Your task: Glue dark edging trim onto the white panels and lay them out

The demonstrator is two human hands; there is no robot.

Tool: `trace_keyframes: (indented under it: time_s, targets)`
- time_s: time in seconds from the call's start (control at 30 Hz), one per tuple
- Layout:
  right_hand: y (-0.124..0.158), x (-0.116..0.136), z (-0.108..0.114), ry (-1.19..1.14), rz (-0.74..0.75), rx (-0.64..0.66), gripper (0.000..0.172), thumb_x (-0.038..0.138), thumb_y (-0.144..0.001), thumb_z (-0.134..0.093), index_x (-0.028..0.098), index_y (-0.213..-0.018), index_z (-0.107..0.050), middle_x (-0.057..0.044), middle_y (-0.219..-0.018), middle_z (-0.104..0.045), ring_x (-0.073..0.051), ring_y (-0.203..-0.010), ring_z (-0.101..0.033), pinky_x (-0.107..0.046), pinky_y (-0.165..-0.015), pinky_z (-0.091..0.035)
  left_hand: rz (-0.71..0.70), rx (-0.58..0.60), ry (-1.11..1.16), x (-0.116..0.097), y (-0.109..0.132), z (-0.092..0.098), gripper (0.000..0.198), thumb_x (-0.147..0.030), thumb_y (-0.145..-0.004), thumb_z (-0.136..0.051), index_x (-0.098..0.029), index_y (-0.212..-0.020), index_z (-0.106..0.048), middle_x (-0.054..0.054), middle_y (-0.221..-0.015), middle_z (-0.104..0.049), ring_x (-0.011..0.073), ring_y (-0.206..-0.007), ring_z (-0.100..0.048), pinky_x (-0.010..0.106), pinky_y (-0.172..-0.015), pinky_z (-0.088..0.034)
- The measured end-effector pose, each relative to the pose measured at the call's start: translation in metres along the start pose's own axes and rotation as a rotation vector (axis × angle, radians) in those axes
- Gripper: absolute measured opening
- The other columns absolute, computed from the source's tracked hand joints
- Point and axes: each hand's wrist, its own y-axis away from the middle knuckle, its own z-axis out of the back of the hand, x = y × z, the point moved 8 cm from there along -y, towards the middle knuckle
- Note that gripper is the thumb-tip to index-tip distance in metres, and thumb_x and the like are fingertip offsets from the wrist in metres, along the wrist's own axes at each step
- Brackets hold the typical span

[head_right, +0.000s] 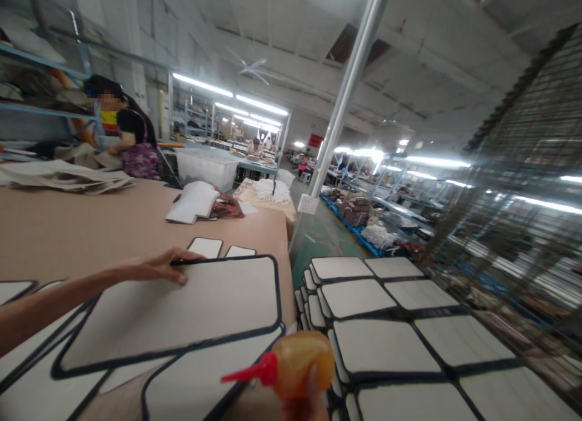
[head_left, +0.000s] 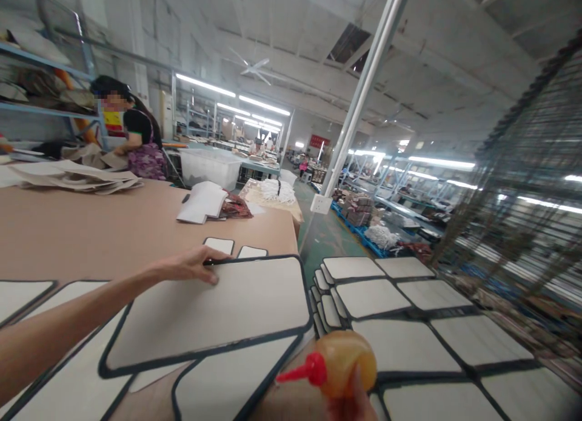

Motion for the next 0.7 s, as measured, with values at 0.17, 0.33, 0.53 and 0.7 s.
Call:
trace_keyframes:
  time_s: [0.17,0.33,0.53,0.7]
  targets:
    - [-0.048,0.072,-0.010,-0.071,0.106,-0.172,0.040,0.040,-0.054,-0.084,0.026,-0.089,-0.071,0.000,-0.086,-0.073,-0.017,-0.077,-0.068,-0.026,-0.071,-0.056,0.090,0.014,0.054,-0.003,0.020,0.007,0.050,0.006,-0.036,-0.075,-0.012,-0.083,-0.074,0.006,-0.088,-0.072,0.0316,-0.093,-0.063,0.027,-0.070,-0.051]
    - [-0.069,0.110,-0.040,0.080,0.296,-0.026,0.046,0.034,-0.053,-0.084,0.024,-0.095,-0.069,0.000,-0.085,-0.072,-0.015,-0.075,-0.066,-0.027,-0.074,-0.054,0.283,-0.019,0.171,-0.009,0.036,0.006,0.032,0.002,-0.049,-0.071,-0.004,-0.081,-0.071,0.007,-0.080,-0.072,0.0278,-0.083,-0.063,0.029,-0.066,-0.051]
    - [-0.074,0.119,-0.048,0.181,0.357,0.061,0.039,0.029,-0.052,-0.083,0.023,-0.088,-0.070,-0.002,-0.076,-0.071,-0.017,-0.070,-0.065,-0.031,-0.069,-0.054,0.450,0.023,0.350,-0.017,0.052,-0.005,0.027,-0.007,-0.060,-0.069,-0.001,-0.086,-0.071,0.010,-0.084,-0.071,0.0290,-0.080,-0.063,0.030,-0.059,-0.051]
    - [-0.074,0.120,-0.046,0.202,0.339,0.068,0.046,0.032,-0.046,-0.085,0.022,-0.089,-0.071,-0.005,-0.076,-0.071,-0.019,-0.067,-0.065,-0.032,-0.065,-0.054,0.525,-0.032,0.510,-0.014,0.059,-0.004,0.033,-0.026,-0.069,-0.068,-0.001,-0.090,-0.070,0.011,-0.081,-0.070,0.0318,-0.082,-0.063,0.033,-0.058,-0.052]
